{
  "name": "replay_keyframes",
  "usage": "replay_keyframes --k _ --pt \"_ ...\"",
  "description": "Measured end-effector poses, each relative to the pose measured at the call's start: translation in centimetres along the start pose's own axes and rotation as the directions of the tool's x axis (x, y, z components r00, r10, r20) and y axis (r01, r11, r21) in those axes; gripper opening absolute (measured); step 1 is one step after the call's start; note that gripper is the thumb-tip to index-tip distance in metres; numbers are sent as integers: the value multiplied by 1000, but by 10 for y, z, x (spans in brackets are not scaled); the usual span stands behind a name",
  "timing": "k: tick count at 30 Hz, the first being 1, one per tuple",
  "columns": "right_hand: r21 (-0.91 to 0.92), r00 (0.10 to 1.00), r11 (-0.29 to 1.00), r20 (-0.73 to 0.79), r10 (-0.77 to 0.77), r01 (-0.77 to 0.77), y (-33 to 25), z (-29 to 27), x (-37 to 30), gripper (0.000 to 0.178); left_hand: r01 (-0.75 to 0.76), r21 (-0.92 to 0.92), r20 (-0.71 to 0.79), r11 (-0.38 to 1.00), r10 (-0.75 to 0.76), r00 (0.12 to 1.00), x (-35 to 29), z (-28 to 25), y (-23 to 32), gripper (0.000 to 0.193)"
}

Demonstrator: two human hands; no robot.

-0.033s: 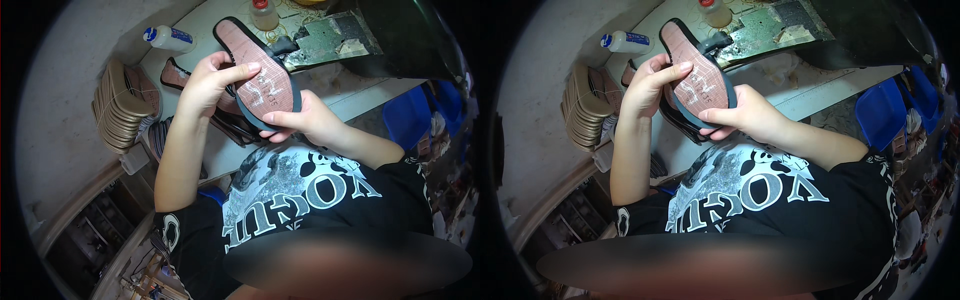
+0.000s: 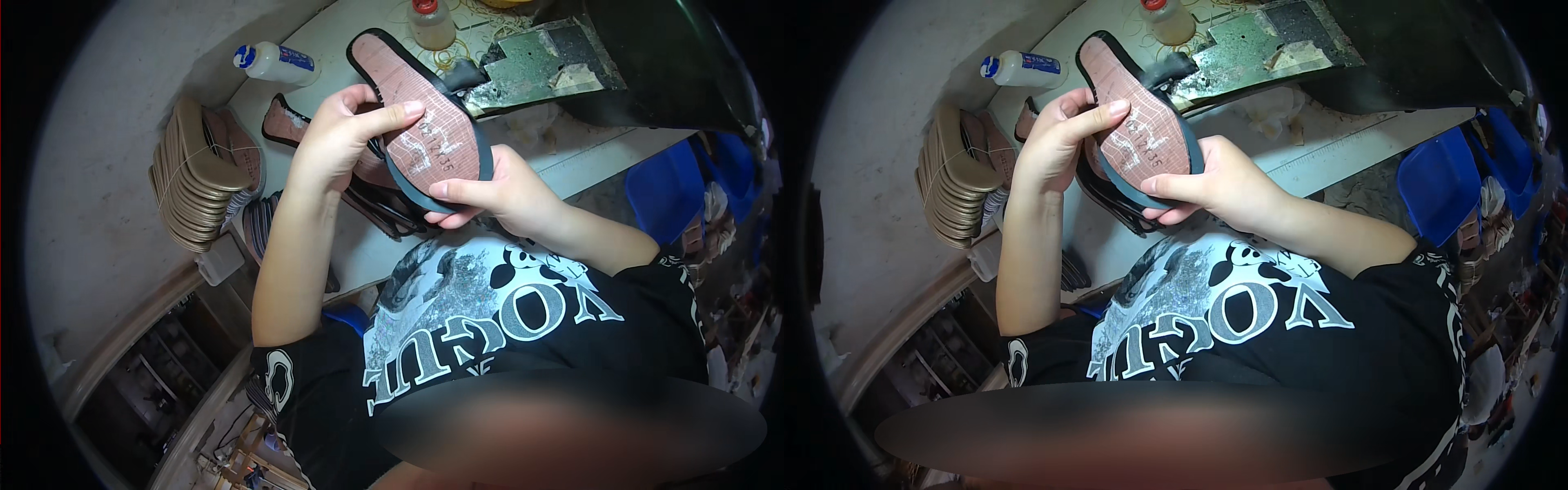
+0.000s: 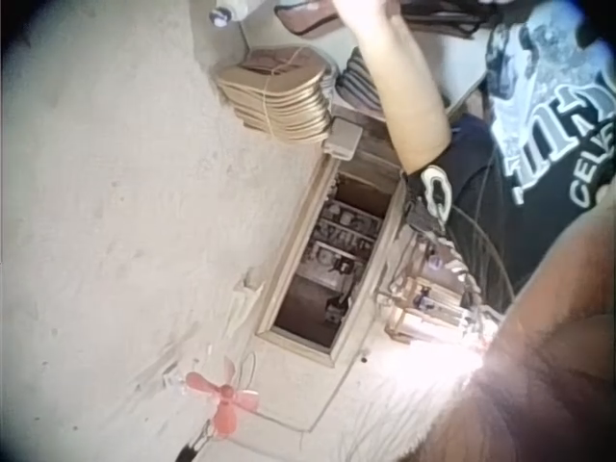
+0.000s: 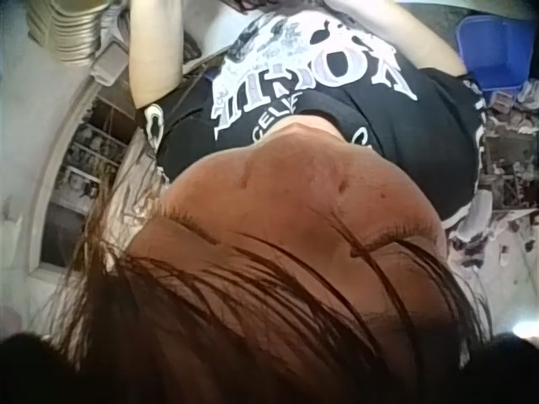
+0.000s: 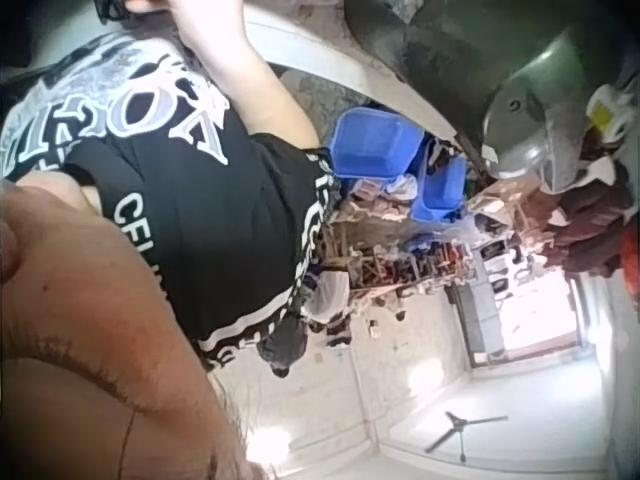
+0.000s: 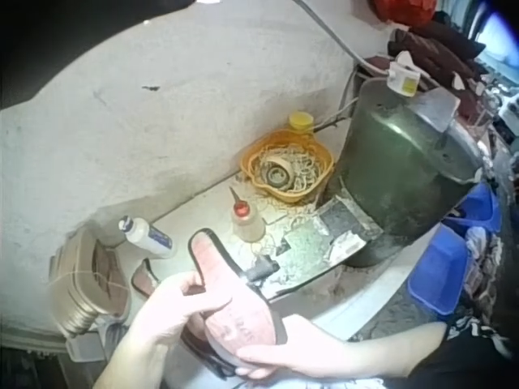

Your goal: Assembling and prepping shoe components at a manufacturing station.

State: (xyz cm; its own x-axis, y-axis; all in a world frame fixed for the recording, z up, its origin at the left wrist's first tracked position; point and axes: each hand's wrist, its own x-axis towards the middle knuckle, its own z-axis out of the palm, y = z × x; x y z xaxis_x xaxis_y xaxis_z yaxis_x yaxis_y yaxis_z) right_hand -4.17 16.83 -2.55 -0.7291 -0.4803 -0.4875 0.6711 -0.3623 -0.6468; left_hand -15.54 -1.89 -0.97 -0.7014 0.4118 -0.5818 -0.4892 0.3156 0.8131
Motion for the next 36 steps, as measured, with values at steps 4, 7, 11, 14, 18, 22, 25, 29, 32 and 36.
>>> replay_keyframes --k 4,7,11,14,18,22,25,29,32,36 --pt "109 998 992 -41 -56 60 0 4 4 26 -18 168 -184 986 49 982 -5 5 16 92" --pt "145 992 982 -35 -118 121 1 7 9 25 -352 515 -74 781 450 890 23 -26 1 92" --pt "176 983 968 -85 -165 178 3 7 15 29 -398 377 452 836 209 867 35 -21 37 53" --pt "197 977 961 -120 -175 196 2 10 16 33 -465 497 472 733 221 853 42 -29 42 50" --pt "244 975 948 -133 -177 205 -3 15 15 37 -362 612 337 704 182 924 21 -29 44 45" --pt "222 963 941 -151 -223 253 0 14 17 38 -261 561 260 786 132 956 14 -28 37 42" --pt "245 975 947 -123 -183 209 -4 13 17 38 -286 481 222 829 201 954 11 -33 18 37" --pt "231 980 958 -143 -137 167 -6 12 19 39 -202 425 105 882 173 979 -10 -21 14 34" --pt "173 975 966 -140 -171 194 -7 9 19 38 -162 385 20 909 168 986 -21 -13 8 34" --pt "98 975 978 -143 -171 185 -7 2 21 36 -123 448 -56 885 165 985 -30 -2 -4 39"
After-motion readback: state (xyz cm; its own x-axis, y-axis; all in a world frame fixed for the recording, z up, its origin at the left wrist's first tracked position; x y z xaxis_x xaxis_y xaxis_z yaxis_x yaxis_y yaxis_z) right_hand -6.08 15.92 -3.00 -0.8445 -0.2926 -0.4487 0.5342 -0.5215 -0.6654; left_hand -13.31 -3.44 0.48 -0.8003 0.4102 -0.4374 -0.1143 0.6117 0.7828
